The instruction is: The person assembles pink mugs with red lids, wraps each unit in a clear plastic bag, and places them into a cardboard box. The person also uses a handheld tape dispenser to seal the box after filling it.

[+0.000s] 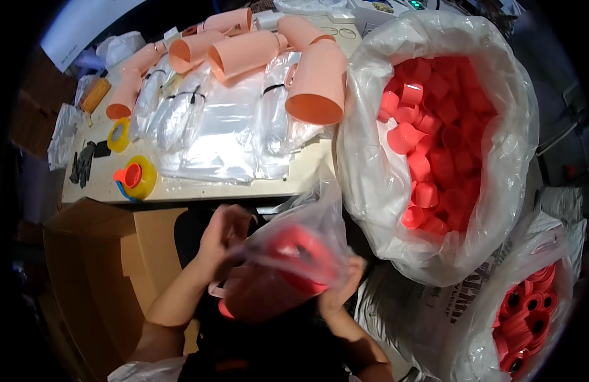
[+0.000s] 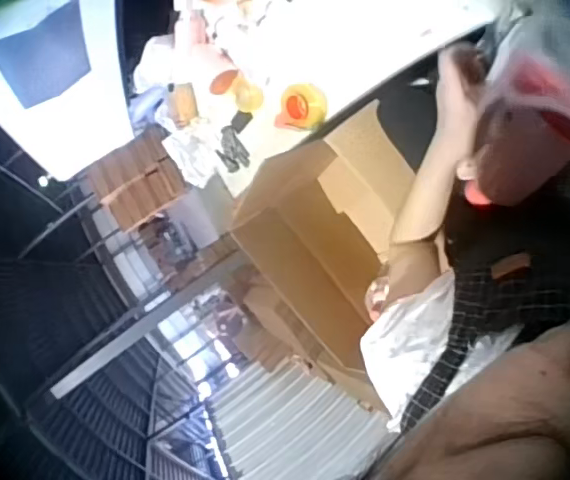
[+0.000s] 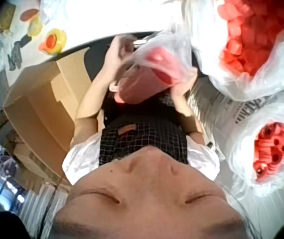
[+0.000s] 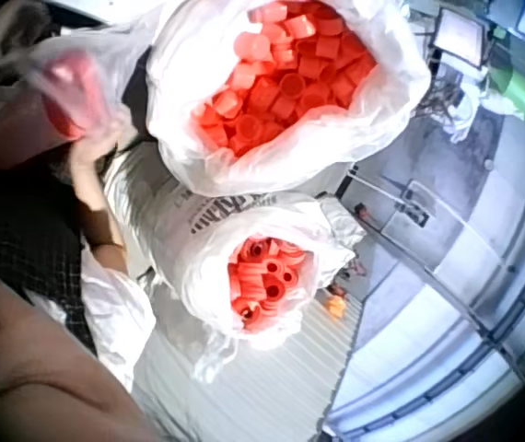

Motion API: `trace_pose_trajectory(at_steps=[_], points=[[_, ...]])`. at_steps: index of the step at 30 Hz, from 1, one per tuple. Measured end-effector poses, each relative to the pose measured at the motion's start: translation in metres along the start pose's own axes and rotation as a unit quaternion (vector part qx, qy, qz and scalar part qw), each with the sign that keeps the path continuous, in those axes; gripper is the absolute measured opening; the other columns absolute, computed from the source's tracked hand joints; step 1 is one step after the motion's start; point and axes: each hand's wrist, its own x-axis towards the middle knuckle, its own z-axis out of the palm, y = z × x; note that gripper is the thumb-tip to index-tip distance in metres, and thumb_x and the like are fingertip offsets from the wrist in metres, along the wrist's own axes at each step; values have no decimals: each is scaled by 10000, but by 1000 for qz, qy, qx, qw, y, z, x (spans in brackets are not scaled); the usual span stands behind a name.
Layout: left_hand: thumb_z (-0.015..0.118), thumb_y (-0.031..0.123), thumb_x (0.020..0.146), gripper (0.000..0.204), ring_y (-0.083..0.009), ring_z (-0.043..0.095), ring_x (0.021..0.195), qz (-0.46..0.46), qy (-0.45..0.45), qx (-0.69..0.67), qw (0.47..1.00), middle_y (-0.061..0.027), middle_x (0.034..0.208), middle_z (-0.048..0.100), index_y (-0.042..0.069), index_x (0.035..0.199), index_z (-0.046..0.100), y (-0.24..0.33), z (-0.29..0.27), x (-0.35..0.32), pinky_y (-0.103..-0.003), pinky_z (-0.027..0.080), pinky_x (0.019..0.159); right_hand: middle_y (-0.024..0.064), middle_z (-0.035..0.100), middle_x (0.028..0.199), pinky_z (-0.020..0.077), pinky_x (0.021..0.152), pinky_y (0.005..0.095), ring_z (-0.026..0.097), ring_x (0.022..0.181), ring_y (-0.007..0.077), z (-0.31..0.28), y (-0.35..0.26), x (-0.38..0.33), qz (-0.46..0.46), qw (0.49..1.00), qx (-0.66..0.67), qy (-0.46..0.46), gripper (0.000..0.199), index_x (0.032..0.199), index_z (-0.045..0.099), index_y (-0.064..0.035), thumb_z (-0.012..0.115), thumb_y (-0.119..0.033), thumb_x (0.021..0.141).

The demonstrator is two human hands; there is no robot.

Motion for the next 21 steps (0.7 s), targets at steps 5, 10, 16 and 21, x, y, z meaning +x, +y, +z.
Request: trace_pose_trajectory(at_steps=[5, 10, 16, 21], points=[[747, 134, 737, 586, -347, 605, 882, -44, 55, 184, 980, -137, 948, 584, 39, 1260, 499, 5, -28, -112, -416, 507, 760, 235, 612, 1205, 478, 958, 447, 595, 1138, 425, -21, -1, -62, 40, 918, 24, -393, 452, 1324, 504, 15, 627, -139, 918], [590, 95, 838, 543, -426, 547, 1178, -145, 207, 152, 956, -228, 1269, 577, 5, 1366, 502, -22, -8, -210, -458, 446, 1011, 216, 595, 1275, 488, 966, 420, 621, 1144, 336, 39, -6, -71, 101, 701, -75, -702, 548, 1372, 447, -6, 701, -140, 905], [476, 148, 1013, 333, -230, 638, 1071, -180, 616, -22, 766, -152, 1208, 655, -32, 1271, 585, -1, -120, -323, -334, 529, 907, 168, 582, 1304, 500, 985, 410, 652, 1125, 252, 124, -107, -104, 72, 541, 109, -831, 738, 1409, 375, -53, 766, 4, 785], [564, 186, 985, 350, -264, 678, 1010, -345, 615, -242, 667, -169, 1158, 678, -47, 1243, 601, -74, -225, -430, -345, 565, 866, 168, 593, 1272, 522, 928, 386, 658, 1053, 238, 116, -67, -105, 116, 635, 81, -759, 705, 1401, 392, -38, 723, 70, 787]])
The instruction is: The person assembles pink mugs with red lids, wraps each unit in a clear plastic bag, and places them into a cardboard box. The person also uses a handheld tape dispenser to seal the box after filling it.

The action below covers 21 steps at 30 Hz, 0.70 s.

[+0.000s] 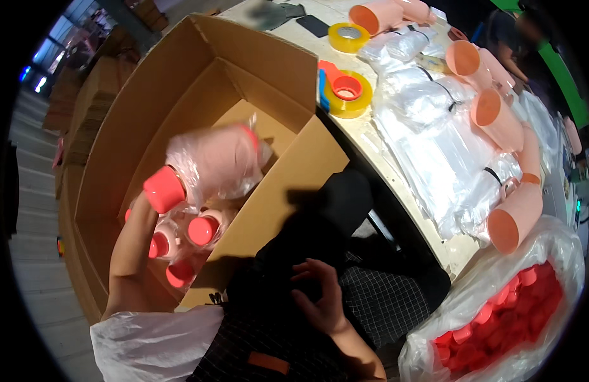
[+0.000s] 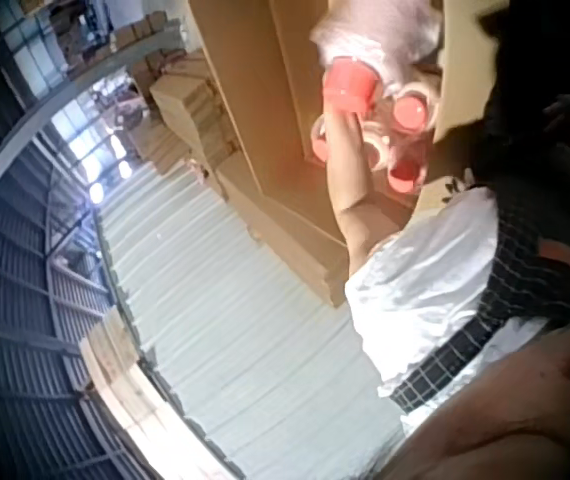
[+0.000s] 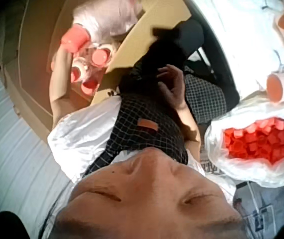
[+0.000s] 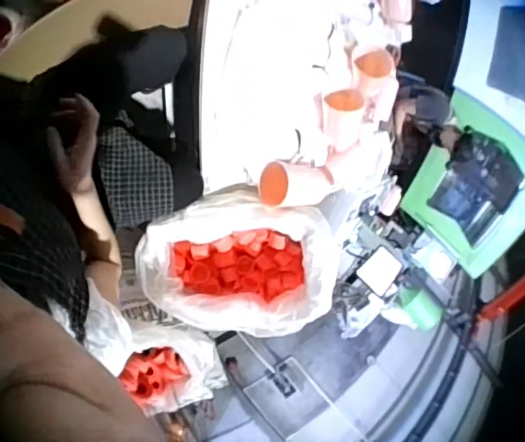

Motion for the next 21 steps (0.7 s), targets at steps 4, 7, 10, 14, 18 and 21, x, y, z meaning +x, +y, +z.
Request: trace_pose_trajectory(at_steps=[4, 7, 10, 14, 18, 21], points=[[600, 212, 965, 417, -308, 656, 1050, 22, 1, 330, 944, -205, 1195, 650, -58, 1280, 565, -99, -32, 72, -374, 551, 887, 133, 606, 1186, 513, 882, 345, 637, 961, 216, -64, 2, -5, 1, 972, -149, 179, 569, 1314, 476, -30, 706, 59, 801], [626, 232, 950, 474, -341, 638, 1080, 20, 2, 455, 890, -233, 1222, 629, -66, 1308, 537, -139, -37, 84, -397, 541, 903, 140, 597, 1110, 496, 855, 370, 609, 944, 256, -146, -45, -7, -14, 857, -382, 346, 452, 1213, 546, -17, 713, 5, 794], [653, 252, 935, 536, -374, 621, 1111, 24, 6, 552, 833, -260, 1250, 608, -74, 1335, 510, -126, -22, 93, -419, 531, 919, 169, 586, 1118, 465, 899, 405, 577, 1015, 321, -241, -80, -24, -60, 651, -575, 492, 444, 1194, 556, -6, 718, -45, 782], [688, 279, 915, 623, -419, 599, 1151, 70, 43, 668, 740, -297, 1287, 580, -85, 1372, 474, -89, -16, 109, -449, 517, 939, 155, 602, 1050, 476, 869, 434, 581, 1006, 356, -337, -113, -20, -66, 455, -694, 554, 434, 1174, 607, -62, 718, -23, 756], [596, 171, 977, 434, -371, 498, 1281, 471, 147, 544, 679, -230, 1361, 547, -50, 1341, 511, -24, 44, 80, -409, 378, 1089, 113, 605, 910, 504, 715, 424, 608, 856, 324, -335, -111, -5, -132, 468, -705, 517, 305, 1024, 693, -75, 692, -17, 724], [555, 136, 989, 390, -361, 507, 1251, 592, -64, 459, 660, -202, 1285, 575, -43, 1333, 518, 19, 210, -80, -431, 378, 1082, 108, 586, 883, 505, 630, 394, 611, 765, 295, -232, -96, 23, -203, 555, -608, 530, 252, 1013, 697, -79, 692, -89, 761]])
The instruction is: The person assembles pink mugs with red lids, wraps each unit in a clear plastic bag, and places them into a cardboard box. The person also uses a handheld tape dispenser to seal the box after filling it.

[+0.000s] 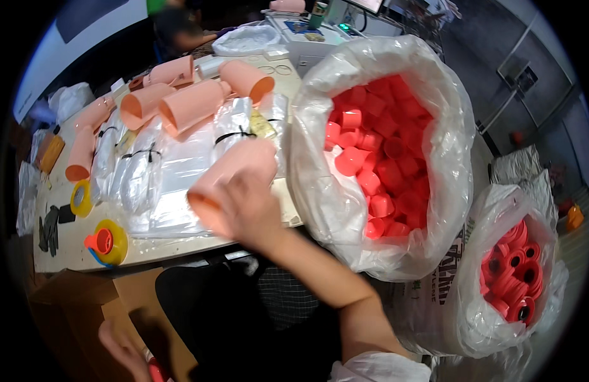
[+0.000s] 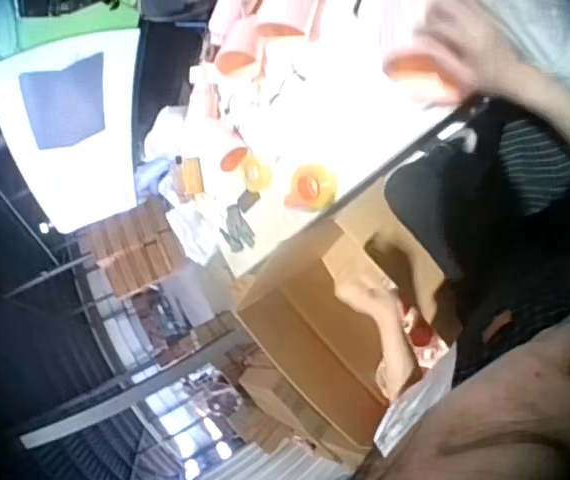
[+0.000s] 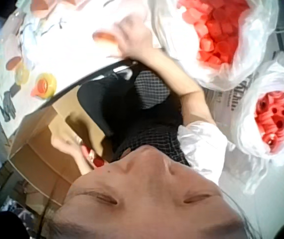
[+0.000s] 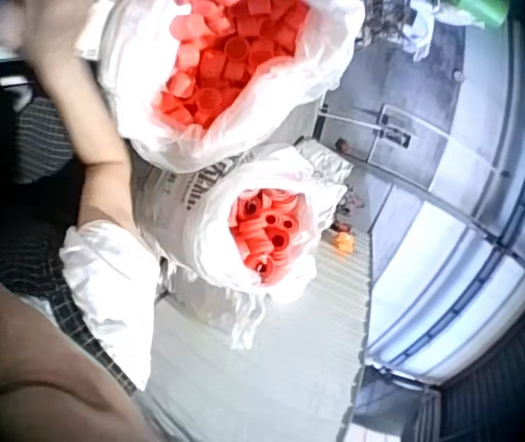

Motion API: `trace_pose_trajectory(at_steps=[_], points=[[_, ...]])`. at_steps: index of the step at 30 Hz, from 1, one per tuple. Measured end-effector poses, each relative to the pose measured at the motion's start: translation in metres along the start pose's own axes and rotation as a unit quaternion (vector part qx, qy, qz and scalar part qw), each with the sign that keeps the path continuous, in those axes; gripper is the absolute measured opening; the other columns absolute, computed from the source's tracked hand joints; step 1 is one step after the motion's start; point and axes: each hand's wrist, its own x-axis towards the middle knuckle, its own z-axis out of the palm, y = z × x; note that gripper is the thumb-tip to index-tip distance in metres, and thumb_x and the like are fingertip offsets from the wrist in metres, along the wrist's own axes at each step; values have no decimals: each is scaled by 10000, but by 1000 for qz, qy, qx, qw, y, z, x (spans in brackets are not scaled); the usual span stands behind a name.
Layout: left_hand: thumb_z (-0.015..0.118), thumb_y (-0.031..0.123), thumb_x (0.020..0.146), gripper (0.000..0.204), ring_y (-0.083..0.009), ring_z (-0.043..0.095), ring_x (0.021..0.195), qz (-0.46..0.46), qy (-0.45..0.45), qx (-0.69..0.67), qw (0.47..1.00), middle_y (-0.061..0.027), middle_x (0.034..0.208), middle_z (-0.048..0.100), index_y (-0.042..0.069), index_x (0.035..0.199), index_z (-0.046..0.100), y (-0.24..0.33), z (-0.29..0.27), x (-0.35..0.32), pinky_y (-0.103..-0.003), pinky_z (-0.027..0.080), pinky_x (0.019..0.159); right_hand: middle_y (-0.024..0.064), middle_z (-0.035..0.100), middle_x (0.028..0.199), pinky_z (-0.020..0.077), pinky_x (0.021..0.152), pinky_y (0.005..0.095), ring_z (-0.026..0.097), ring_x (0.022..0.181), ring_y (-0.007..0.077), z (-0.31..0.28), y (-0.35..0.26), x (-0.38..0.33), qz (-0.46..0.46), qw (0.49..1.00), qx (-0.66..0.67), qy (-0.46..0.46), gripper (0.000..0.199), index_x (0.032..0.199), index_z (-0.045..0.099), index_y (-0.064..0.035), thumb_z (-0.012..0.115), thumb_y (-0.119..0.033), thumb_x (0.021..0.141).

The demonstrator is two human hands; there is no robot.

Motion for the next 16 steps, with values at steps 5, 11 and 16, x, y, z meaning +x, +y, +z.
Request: trace_pose_trajectory(at_steps=[5, 11, 16], points=[[566, 213, 953, 483, -243, 551, 1195, -63, -212, -506, 834, -167, 1295, 588, -31, 1364, 492, 184, 105, 7, -400, 449, 1002, 81, 607, 899, 533, 617, 381, 643, 797, 268, -38, -70, -73, 98, 968, 196, -118, 379, 1104, 688, -99, 765, -203, 747], [607, 113, 971, 373, -190, 611, 1070, -181, -192, -474, 840, -129, 1183, 654, -65, 1291, 539, 207, 113, 20, -333, 477, 947, 179, 578, 1128, 475, 879, 403, 567, 1034, 342, -116, 106, -54, 278, 960, -14, 22, 406, 1127, 573, -6, 727, -42, 753], [670, 134, 933, 400, -169, 611, 1046, -212, -162, -500, 824, -122, 1159, 667, -63, 1264, 562, 200, 117, 14, -320, 472, 944, 202, 282, 1565, 305, 1112, 578, 278, 1412, 391, -86, 296, -89, 347, 907, -220, -97, 862, 1517, 357, -120, 780, -341, 800]])
